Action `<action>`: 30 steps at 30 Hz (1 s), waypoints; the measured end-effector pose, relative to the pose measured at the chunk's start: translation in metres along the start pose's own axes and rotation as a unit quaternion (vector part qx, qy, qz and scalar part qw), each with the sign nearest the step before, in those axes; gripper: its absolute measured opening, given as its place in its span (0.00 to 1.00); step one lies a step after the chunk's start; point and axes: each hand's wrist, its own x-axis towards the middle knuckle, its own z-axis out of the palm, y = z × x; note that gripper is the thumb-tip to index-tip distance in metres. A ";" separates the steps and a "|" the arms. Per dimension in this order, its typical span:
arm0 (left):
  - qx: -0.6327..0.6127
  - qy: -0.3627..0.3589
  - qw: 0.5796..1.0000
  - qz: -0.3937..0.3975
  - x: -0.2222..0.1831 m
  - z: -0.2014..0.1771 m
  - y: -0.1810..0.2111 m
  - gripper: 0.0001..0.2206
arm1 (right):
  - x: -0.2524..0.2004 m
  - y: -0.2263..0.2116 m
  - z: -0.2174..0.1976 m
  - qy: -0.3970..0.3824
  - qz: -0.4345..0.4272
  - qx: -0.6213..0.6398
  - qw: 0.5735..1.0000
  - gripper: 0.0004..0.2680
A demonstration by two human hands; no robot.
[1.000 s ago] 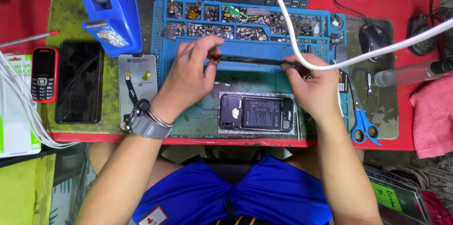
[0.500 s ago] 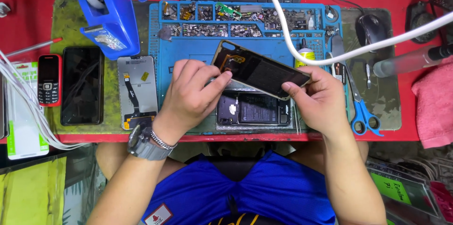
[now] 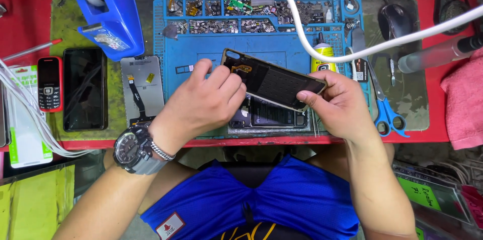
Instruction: The person uses a screwdriver to remove screws from the back of a smartphone. They then lift the back cover, disconnect a ribbon cable, and place the cover aside. The person continues to use the screwdriver on the internal components of the phone.
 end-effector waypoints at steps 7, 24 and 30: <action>-0.031 -0.012 0.999 -0.010 0.001 0.000 -0.003 0.07 | 0.003 0.002 -0.002 0.015 0.009 0.022 1.000 0.07; -0.115 -0.016 0.992 -0.051 -0.008 -0.009 -0.011 0.10 | 0.002 -0.005 0.005 0.041 0.052 -0.083 0.994 0.13; -0.055 -0.012 0.998 -0.006 -0.001 -0.030 -0.032 0.03 | 0.014 -0.035 0.021 0.011 0.053 0.039 0.998 0.07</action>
